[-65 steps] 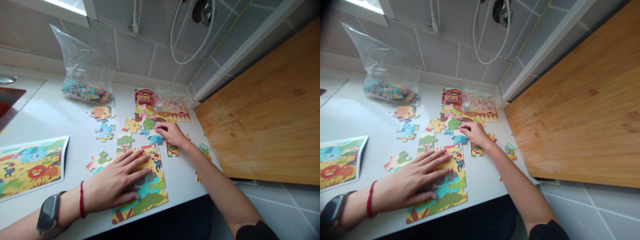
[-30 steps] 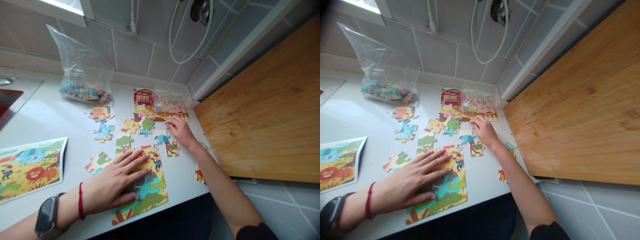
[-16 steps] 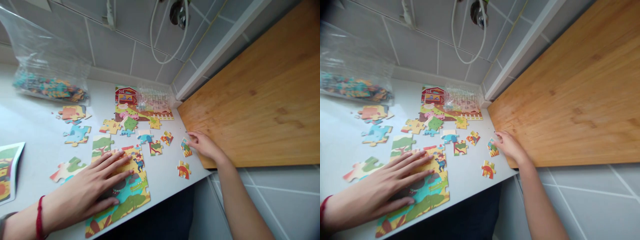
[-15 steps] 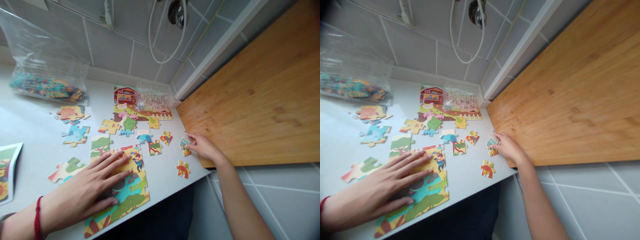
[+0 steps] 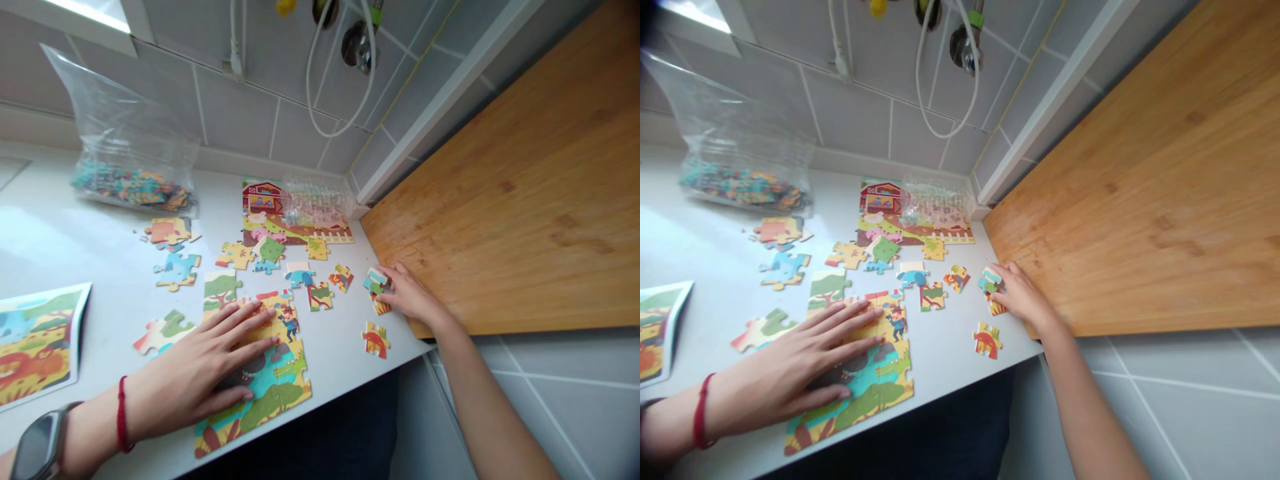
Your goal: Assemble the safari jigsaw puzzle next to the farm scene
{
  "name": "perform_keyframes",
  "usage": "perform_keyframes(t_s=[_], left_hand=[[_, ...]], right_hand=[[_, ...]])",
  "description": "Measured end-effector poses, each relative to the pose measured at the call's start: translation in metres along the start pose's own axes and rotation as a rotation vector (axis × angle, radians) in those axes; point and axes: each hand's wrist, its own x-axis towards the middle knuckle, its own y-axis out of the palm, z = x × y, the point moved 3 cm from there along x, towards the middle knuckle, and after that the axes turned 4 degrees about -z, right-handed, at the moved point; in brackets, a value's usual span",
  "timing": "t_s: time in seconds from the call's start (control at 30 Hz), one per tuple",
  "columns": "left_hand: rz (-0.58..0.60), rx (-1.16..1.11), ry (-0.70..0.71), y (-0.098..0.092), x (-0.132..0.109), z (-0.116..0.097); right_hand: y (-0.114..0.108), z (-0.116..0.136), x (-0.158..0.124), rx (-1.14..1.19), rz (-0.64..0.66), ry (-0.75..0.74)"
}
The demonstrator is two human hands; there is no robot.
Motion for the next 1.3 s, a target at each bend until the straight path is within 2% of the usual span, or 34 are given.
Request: perform_keyframes(t_s=[0.2,0.4,0.5,0.57,0.63,0.67,0.8,0.93,1.03,1.1,1.2,1.3], left_hand=[[0.068,-0.033,-0.038,0.0,-0.001,0.0],[0.085,-0.114,-0.07,0.0,0.0,0.001],[0.078,-0.136,-0.077,0.001,0.0,0.001],[0.085,-0.138,-0.078,0.001,0.0,0.001],[0.088,-0.142,-0.079,0.001,0.0,0.0],[0.085,-0.147,-0.08,0.0,0.001,0.0],[0.085,-0.152,-0.077,-0.002,0.002,-0.001],[0.038,-0.143,-0.057,-0.007,0.004,-0.003],[-0.051,-0.141,-0.049,-0.016,0.006,0.001],[-0.114,-0.096,-0.12,-0.025,0.004,0.013],[-0.21,0.094,-0.352,-0.042,-0.005,0.042],[-0.251,0.27,-0.573,-0.057,-0.022,0.077]], right_hand=[[0.009,0.012,0.022,0.087,-0.03,-0.044],[0.017,0.004,0.041,0.214,0.028,-0.095],[0.018,0.009,0.043,0.23,-0.04,-0.109],[0.018,0.027,0.04,0.192,-0.166,-0.123],[0.022,0.061,0.034,0.183,-0.282,-0.17],[0.026,0.083,0.031,0.202,-0.301,-0.222],[0.04,0.173,0.025,0.303,-0.266,-0.495],[0.051,0.23,0.034,0.343,-0.276,-0.628],[0.06,0.248,0.039,0.416,-0.349,-0.67],[0.065,0.252,0.039,0.501,-0.409,-0.684],[0.068,0.248,0.036,0.59,-0.453,-0.677],[0.068,0.238,0.038,0.595,-0.472,-0.625]])
